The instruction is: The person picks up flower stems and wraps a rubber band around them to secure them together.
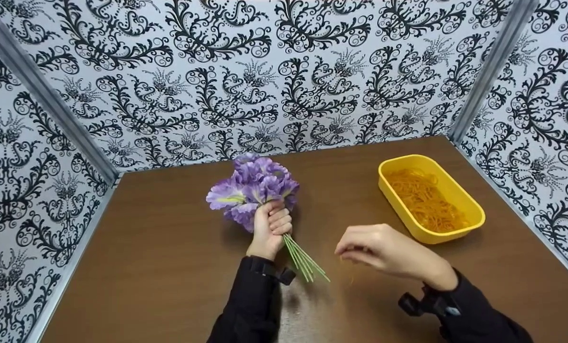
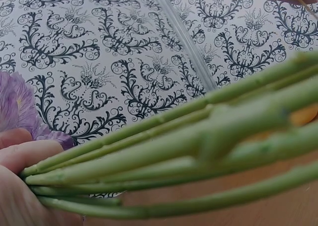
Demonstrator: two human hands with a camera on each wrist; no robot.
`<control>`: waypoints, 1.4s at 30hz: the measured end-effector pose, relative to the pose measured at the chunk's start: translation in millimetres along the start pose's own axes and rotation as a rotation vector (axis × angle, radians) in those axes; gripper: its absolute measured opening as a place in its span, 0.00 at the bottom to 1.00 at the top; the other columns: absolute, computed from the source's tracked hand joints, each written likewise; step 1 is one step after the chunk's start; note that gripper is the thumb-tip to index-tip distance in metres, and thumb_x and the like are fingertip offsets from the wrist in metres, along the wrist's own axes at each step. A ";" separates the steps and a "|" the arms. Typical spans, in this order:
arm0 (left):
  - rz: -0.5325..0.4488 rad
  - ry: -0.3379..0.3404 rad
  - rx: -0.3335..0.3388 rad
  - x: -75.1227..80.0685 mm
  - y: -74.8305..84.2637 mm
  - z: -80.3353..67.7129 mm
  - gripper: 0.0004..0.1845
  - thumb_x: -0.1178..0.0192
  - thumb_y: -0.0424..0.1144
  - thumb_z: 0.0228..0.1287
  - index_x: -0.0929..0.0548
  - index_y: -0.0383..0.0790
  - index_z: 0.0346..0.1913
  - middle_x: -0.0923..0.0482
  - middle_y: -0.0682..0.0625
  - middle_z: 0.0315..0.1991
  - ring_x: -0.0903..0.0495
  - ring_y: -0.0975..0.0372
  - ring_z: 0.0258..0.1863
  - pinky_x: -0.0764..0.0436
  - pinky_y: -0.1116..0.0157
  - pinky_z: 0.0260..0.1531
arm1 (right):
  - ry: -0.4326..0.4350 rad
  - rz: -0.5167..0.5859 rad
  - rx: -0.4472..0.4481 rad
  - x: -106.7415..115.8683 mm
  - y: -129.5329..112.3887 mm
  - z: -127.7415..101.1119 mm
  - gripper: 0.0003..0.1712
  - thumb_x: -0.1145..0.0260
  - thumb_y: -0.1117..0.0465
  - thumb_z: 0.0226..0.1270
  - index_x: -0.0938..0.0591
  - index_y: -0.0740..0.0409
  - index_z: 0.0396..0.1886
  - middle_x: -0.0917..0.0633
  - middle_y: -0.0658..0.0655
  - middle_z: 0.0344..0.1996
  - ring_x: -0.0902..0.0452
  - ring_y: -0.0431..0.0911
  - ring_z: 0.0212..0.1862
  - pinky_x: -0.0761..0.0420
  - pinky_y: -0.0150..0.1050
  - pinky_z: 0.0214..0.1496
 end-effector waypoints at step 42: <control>0.121 0.047 0.000 -12.7 -46.6 2.1 0.21 0.59 0.34 0.70 0.42 0.50 0.16 0.45 0.61 0.08 0.48 0.72 0.06 0.53 0.78 0.06 | 0.206 -0.125 -0.056 -18.1 6.6 8.2 0.14 0.25 0.71 0.59 0.15 0.52 0.41 0.16 0.45 0.35 0.22 0.35 0.32 0.23 0.23 0.34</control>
Point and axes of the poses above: each hand's wrist, its own z-axis towards the middle knuckle, its own x-axis out of the back of the hand, y = z × x, the point moved 4 cm from there along z, towards the middle knuckle
